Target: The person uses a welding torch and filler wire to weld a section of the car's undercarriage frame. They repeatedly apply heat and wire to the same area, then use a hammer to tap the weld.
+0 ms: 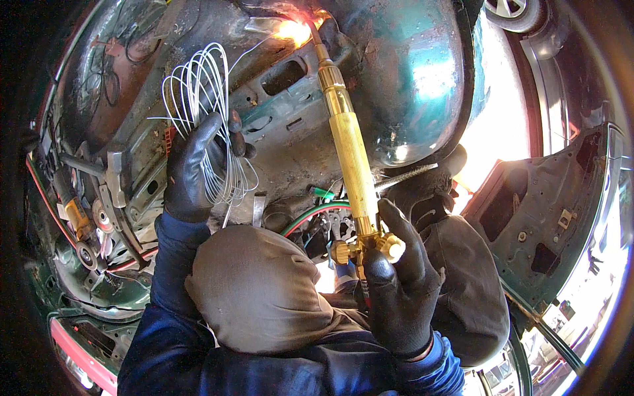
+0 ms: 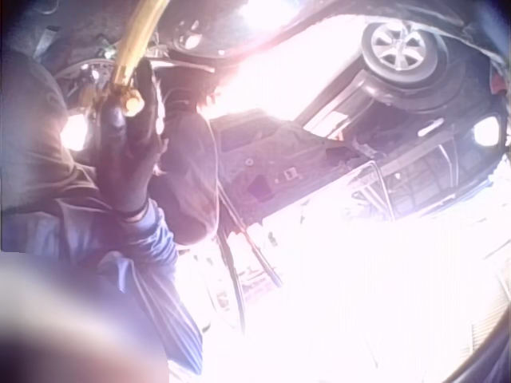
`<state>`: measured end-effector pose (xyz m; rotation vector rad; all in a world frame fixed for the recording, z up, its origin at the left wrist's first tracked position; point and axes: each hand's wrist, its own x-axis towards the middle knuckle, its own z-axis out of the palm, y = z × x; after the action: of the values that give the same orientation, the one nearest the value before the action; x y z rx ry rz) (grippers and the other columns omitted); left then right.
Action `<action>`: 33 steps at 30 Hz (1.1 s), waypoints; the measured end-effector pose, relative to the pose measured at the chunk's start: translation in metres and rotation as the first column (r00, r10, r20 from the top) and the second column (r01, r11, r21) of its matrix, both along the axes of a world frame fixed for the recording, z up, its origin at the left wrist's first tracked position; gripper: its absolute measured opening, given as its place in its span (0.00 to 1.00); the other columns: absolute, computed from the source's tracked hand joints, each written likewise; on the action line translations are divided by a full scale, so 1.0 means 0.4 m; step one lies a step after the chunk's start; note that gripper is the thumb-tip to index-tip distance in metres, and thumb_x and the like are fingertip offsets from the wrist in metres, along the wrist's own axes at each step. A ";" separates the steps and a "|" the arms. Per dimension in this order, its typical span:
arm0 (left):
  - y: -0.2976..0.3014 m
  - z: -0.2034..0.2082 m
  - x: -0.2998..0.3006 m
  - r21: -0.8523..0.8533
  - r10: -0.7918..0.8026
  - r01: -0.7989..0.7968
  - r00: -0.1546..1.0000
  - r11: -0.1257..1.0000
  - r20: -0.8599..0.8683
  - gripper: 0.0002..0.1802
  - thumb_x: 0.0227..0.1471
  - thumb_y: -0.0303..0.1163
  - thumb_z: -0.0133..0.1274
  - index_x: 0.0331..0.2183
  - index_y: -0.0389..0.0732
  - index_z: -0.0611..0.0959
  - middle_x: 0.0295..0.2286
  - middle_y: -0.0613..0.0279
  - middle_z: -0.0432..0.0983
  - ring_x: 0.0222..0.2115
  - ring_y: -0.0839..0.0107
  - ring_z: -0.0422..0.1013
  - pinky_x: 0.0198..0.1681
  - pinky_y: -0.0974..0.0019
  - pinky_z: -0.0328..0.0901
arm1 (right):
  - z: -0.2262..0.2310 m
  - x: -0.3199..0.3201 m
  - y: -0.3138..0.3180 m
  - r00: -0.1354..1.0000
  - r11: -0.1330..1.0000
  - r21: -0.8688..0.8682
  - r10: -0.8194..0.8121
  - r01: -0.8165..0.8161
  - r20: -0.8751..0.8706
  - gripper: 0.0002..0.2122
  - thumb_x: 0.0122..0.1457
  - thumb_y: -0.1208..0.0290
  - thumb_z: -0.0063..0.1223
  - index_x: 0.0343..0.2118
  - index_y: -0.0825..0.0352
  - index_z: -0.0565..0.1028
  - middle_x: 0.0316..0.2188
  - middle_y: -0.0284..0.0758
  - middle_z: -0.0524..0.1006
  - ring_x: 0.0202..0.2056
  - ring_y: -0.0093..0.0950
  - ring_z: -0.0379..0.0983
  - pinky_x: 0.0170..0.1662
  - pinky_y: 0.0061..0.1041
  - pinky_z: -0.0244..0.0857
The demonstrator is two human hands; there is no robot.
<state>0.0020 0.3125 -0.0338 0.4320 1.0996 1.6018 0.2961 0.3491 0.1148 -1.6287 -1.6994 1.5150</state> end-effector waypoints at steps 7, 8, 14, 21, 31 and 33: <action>0.013 0.015 0.019 0.003 0.027 -0.027 0.999 1.000 -0.045 0.20 0.69 0.37 0.56 0.54 0.33 0.80 0.40 0.56 0.79 0.34 0.67 0.76 0.42 0.54 0.77 | -0.008 0.001 -0.001 0.999 0.999 0.045 0.011 -0.010 -0.041 0.31 0.74 0.53 0.55 0.67 0.76 0.69 0.60 0.49 0.78 0.59 0.35 0.76 0.62 0.38 0.70; 0.014 0.017 0.017 -0.019 0.023 -0.024 0.999 1.000 -0.022 0.20 0.68 0.37 0.56 0.54 0.33 0.80 0.39 0.56 0.79 0.33 0.67 0.76 0.42 0.55 0.77 | -0.006 0.003 -0.002 0.999 1.000 0.011 -0.011 0.012 -0.031 0.31 0.73 0.52 0.56 0.67 0.76 0.69 0.59 0.48 0.78 0.58 0.34 0.76 0.62 0.37 0.70; -0.007 0.125 0.012 -0.035 0.137 -0.141 0.986 0.989 -0.100 0.26 0.68 0.40 0.56 0.61 0.38 0.75 0.39 0.64 0.76 0.33 0.72 0.70 0.41 0.60 0.71 | 0.032 0.070 -0.033 0.961 0.952 -0.244 -0.226 0.184 -0.161 0.39 0.66 0.41 0.62 0.66 0.74 0.71 0.49 0.37 0.82 0.43 0.24 0.78 0.48 0.27 0.72; -0.098 0.353 0.017 -0.049 0.109 -0.140 0.907 0.989 -0.407 0.17 0.66 0.30 0.58 0.54 0.36 0.79 0.33 0.61 0.78 0.29 0.70 0.74 0.36 0.61 0.71 | 0.137 0.159 -0.061 0.933 0.971 -0.201 -0.184 0.125 -0.308 0.40 0.64 0.40 0.62 0.63 0.75 0.73 0.35 0.36 0.82 0.29 0.21 0.79 0.32 0.21 0.72; -0.179 0.542 0.312 0.215 -0.152 0.467 0.630 0.858 -0.762 0.36 0.59 0.39 0.69 0.62 0.35 0.75 0.49 0.42 0.81 0.46 0.50 0.81 0.51 0.55 0.75 | 0.179 0.184 -0.151 0.816 0.956 -0.282 -0.224 0.078 -0.533 0.31 0.70 0.43 0.54 0.55 0.74 0.73 0.31 0.36 0.80 0.16 0.20 0.70 0.15 0.18 0.60; -0.174 0.499 0.394 0.325 -0.065 0.444 0.666 0.835 -0.743 0.35 0.58 0.40 0.69 0.60 0.34 0.77 0.49 0.43 0.81 0.48 0.47 0.80 0.53 0.54 0.74 | 0.205 0.202 -0.171 0.849 0.965 -0.172 -0.255 0.196 -0.462 0.23 0.72 0.53 0.53 0.54 0.73 0.73 0.36 0.38 0.81 0.26 0.24 0.77 0.25 0.22 0.72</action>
<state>0.1595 0.2429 0.1657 1.6025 1.0897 1.4467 0.3769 0.2806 0.1970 -1.2968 -1.1267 1.7416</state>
